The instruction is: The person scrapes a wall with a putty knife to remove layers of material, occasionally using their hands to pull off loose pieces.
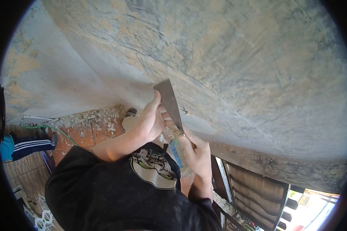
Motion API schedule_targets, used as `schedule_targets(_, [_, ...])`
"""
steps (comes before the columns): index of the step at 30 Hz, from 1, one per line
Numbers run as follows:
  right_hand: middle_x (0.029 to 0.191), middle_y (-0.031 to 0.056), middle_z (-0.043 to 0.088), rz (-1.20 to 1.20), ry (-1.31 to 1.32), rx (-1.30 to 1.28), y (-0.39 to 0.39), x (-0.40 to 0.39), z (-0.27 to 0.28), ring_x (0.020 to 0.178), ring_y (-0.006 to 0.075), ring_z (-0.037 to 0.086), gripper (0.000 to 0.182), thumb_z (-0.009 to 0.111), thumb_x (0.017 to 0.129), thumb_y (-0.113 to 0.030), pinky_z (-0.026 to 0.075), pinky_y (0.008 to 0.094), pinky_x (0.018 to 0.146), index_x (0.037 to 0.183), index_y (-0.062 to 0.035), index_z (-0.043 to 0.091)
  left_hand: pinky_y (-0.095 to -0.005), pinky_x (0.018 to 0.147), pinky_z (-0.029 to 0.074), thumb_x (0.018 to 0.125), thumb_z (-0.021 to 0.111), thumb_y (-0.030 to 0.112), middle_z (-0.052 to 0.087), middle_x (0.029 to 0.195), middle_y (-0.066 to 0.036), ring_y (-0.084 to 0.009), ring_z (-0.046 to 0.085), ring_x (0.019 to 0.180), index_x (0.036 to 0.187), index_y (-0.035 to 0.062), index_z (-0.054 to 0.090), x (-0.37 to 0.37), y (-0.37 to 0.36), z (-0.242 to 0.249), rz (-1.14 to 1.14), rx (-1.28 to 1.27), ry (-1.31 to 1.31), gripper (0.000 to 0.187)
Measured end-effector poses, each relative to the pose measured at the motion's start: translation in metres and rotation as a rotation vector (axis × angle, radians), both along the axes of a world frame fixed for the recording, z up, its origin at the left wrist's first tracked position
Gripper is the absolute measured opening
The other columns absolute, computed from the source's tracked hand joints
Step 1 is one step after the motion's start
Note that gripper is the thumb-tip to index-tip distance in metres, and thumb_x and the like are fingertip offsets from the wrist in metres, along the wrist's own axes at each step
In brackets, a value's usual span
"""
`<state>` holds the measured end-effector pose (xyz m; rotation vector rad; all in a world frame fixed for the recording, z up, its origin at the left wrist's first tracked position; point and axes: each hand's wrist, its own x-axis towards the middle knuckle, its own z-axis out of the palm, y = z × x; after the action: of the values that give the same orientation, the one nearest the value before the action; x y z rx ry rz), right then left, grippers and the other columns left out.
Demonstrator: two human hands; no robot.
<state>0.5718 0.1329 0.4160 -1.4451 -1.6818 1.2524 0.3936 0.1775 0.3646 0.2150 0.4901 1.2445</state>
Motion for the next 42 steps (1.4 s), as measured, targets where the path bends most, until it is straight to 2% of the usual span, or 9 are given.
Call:
schedule_targets(5, [0.066,-0.0049,0.046,-0.012,0.083,-0.121,0.019,0.003,0.010,0.058,0.0028,0.040,0.037,0.055,0.095,-0.008,0.034,0.0194,0.052,0.129,0.0065,0.056,-0.0459,0.086,0.055,0.100,0.034,0.055,0.059,0.116,-0.015,-0.0275,0.062,0.107,0.128,0.0028,0.045,-0.001,0.007,0.008,0.017,-0.030,-0.031,0.060])
schedule_targets(8, [0.066,-0.0057,0.046,0.093,-0.056,0.163,0.021,-0.019,-0.005,0.058,0.0030,0.040,0.038,0.054,0.096,-0.008,0.034,0.0191,0.052,0.131,0.0040,0.056,-0.0456,0.084,0.056,0.102,0.036,0.049,0.061,0.108,-0.012,-0.0248,0.062,0.101,0.120,0.0037,0.051,-0.012,0.007,0.007,0.159,-0.073,-0.009,0.051])
schedule_targets(14, [0.065,-0.0059,0.046,-0.041,0.096,-0.134,0.002,0.017,0.028,0.052,0.0013,0.037,0.036,0.053,0.096,-0.008,0.027,0.0204,0.045,0.130,0.0042,0.057,-0.0470,0.087,0.056,0.102,0.038,0.049,0.063,0.109,-0.013,-0.0263,0.065,0.103,0.118,0.0015,0.052,-0.002,0.001,0.016,-0.111,-0.018,-0.150,0.052])
schedule_targets(18, [0.063,-0.0060,0.045,0.062,-0.108,0.005,0.010,-0.002,0.022,0.051,0.0017,0.037,0.037,0.053,0.097,-0.011,0.028,0.0195,0.046,0.131,0.0036,0.056,-0.0482,0.084,0.058,0.102,0.038,0.048,0.063,0.108,-0.013,-0.0271,0.065,0.102,0.120,0.0022,0.052,-0.008,0.004,0.008,-0.032,-0.004,-0.146,0.051])
schedule_targets(24, [0.061,-0.0068,0.044,0.011,0.101,-0.096,0.008,0.011,0.037,0.051,0.0011,0.037,0.036,0.052,0.098,-0.010,0.028,0.0188,0.046,0.131,0.0028,0.057,-0.0491,0.084,0.058,0.101,0.031,0.052,0.063,0.114,-0.016,-0.0300,0.065,0.105,0.126,0.0018,0.048,0.000,0.002,0.015,-0.041,0.019,-0.153,0.059])
schedule_targets(31, [0.061,-0.0069,0.044,0.020,-0.031,-0.021,0.006,0.015,0.038,0.049,0.0015,0.035,0.036,0.051,0.098,-0.011,0.026,0.0185,0.044,0.130,0.0045,0.057,-0.0501,0.086,0.058,0.101,0.031,0.053,0.062,0.116,-0.016,-0.0303,0.065,0.106,0.130,0.0018,0.044,-0.002,0.004,0.004,-0.108,0.137,-0.220,0.061])
schedule_targets(36, [0.058,-0.0063,0.044,0.101,0.000,-0.097,0.018,-0.010,0.047,0.049,0.0015,0.037,0.037,0.051,0.098,-0.012,0.027,0.0185,0.045,0.129,0.0058,0.057,-0.0454,0.078,0.060,0.100,0.037,0.052,0.061,0.105,-0.010,-0.0230,0.065,0.094,0.120,0.0019,0.051,0.001,0.005,0.020,0.079,-0.046,-0.196,0.056])
schedule_targets(40, [0.058,-0.0052,0.045,0.093,-0.076,-0.046,0.011,0.003,0.050,0.049,0.0019,0.038,0.040,0.051,0.098,-0.014,0.029,0.0195,0.046,0.132,0.0063,0.054,-0.0492,0.089,0.057,0.100,0.035,0.052,0.061,0.109,-0.012,-0.0252,0.063,0.103,0.124,0.0026,0.047,0.001,0.001,0.019,-0.013,0.032,-0.192,0.056])
schedule_targets(42, [0.059,-0.0039,0.045,0.101,0.220,-0.171,0.019,0.018,0.061,0.049,0.0019,0.036,0.040,0.052,0.096,-0.013,0.028,0.0197,0.046,0.130,0.0083,0.055,-0.0513,0.095,0.054,0.100,0.033,0.053,0.062,0.110,-0.013,-0.0280,0.061,0.111,0.128,0.0030,0.043,0.003,0.004,0.011,-0.077,0.080,-0.226,0.058])
